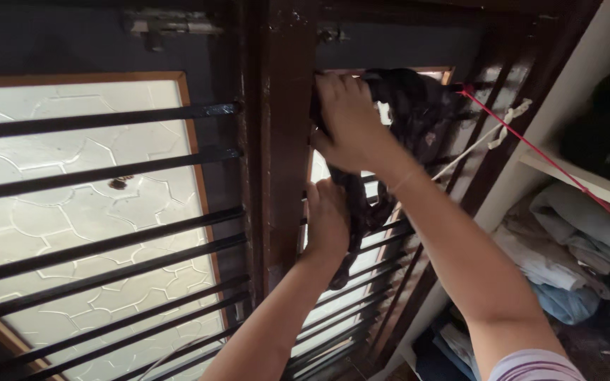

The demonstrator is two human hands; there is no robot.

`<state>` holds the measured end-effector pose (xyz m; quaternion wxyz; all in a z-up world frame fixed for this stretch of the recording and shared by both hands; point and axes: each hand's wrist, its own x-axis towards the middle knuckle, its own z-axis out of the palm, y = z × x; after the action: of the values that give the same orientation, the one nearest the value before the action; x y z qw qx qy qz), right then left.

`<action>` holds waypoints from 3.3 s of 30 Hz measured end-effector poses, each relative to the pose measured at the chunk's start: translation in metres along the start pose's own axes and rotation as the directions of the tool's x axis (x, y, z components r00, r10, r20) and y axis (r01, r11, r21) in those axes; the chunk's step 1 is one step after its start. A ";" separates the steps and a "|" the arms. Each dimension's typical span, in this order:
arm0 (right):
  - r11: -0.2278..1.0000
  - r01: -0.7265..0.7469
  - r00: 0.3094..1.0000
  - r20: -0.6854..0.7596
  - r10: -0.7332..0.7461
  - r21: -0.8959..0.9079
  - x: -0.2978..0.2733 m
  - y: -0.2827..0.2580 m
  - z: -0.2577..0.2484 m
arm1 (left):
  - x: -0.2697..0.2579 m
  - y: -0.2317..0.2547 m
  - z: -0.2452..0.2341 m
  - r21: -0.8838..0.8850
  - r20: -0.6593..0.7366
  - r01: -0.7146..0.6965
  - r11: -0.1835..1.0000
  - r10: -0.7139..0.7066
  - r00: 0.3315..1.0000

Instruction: The person cleans the bars and wooden frame of a window using a dark cloth, wiping multiple sections of the structure.

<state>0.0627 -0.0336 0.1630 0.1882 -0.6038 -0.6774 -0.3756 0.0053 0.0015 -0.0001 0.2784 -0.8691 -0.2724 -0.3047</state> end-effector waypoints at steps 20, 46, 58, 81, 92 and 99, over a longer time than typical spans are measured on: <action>0.994 0.109 0.992 -0.067 -0.109 -0.001 -0.003 0.060 -0.001 | -0.009 -0.017 -0.020 0.086 0.088 -0.083 0.993 0.076 0.993; 0.896 -0.442 0.649 -0.680 0.341 0.028 -0.170 0.154 0.014 | -0.009 -0.017 -0.024 -0.041 -0.151 0.041 0.998 -0.046 0.987; 0.610 -0.522 0.590 0.263 0.763 -0.596 -0.057 0.251 -0.032 | -0.010 -0.021 -0.029 -0.038 -0.148 0.022 0.999 -0.027 0.989; 0.913 -0.259 0.951 -0.250 0.183 -0.315 -0.048 0.100 0.008 | -0.005 -0.002 -0.020 -0.048 -0.153 0.109 0.993 -0.115 0.982; 0.982 -0.160 0.917 -0.384 0.110 -0.100 -0.036 -0.040 0.038 | -0.001 0.016 0.057 -0.621 -0.221 0.135 0.772 -0.338 0.915; 0.958 -0.214 0.936 -0.322 0.145 -0.190 -0.084 0.005 0.064 | -0.006 -0.005 0.022 -0.118 0.048 -0.060 0.991 0.066 0.997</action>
<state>0.0966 -0.0433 0.0632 0.2553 -0.6154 -0.5358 -0.5186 0.0063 0.0174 -0.0176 0.2297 -0.8997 -0.2335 -0.2885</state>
